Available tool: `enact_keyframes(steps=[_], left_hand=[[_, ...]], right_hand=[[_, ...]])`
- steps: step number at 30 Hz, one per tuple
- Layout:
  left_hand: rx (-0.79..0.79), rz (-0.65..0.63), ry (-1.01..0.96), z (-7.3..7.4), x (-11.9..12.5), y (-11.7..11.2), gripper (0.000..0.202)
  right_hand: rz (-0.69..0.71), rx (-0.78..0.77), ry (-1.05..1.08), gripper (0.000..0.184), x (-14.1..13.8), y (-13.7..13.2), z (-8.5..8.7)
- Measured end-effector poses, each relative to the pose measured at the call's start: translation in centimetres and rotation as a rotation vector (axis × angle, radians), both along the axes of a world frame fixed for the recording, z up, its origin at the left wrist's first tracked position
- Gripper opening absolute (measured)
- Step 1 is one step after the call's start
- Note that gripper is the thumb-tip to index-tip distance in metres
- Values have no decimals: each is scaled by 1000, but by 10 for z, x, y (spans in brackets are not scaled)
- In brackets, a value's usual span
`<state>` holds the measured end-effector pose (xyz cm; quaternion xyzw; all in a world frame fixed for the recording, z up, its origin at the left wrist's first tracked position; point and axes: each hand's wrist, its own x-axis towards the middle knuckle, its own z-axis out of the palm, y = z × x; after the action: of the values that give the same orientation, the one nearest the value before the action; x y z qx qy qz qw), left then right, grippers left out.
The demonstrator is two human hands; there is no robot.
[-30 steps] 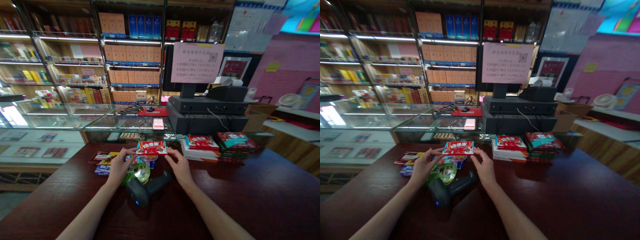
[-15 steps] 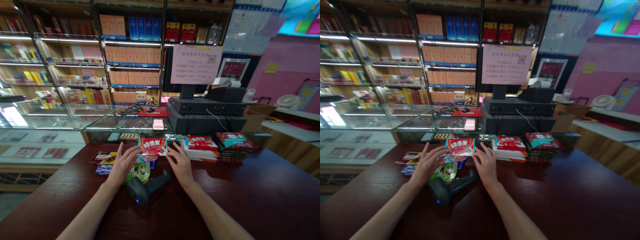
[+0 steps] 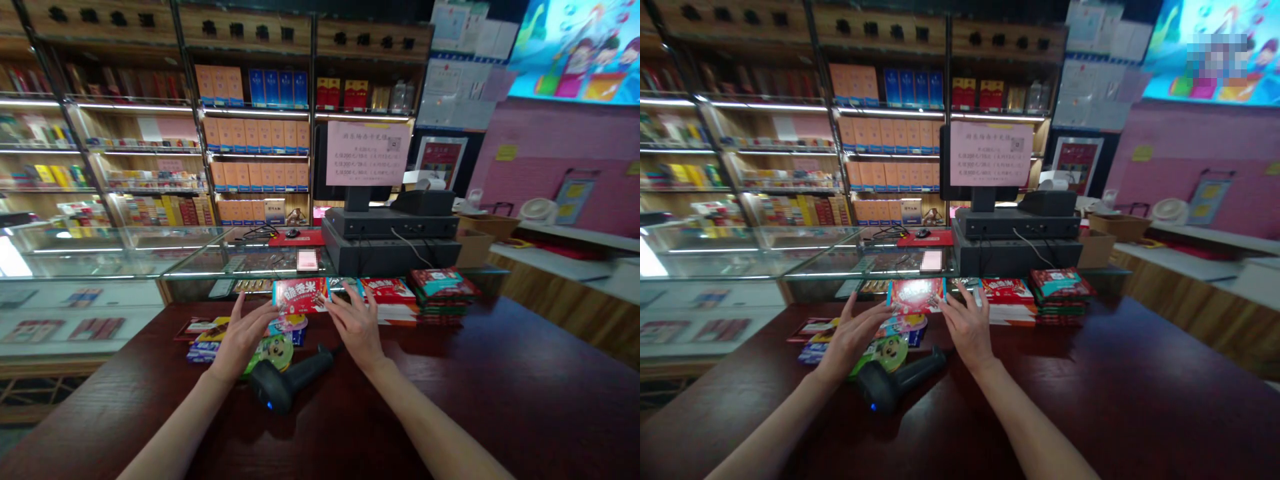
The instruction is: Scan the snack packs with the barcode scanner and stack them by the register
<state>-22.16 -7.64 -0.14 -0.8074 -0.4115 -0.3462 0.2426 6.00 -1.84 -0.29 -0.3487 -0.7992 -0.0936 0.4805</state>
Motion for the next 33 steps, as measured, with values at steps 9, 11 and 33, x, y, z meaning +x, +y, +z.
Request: enact_keyframes(steps=[9, 11, 33], left_hand=[[7, -104, 65, 24, 25, 5, 31], [-1, -134, 73, 26, 32, 10, 28], [-256, -270, -60, 21, 142, 99, 22]], right_hand=[[-58, 49, 19, 23, 33, -10, 6], [-70, 44, 26, 23, 42, -10, 6], [-366, 127, 2, 21, 135, 21, -16]])
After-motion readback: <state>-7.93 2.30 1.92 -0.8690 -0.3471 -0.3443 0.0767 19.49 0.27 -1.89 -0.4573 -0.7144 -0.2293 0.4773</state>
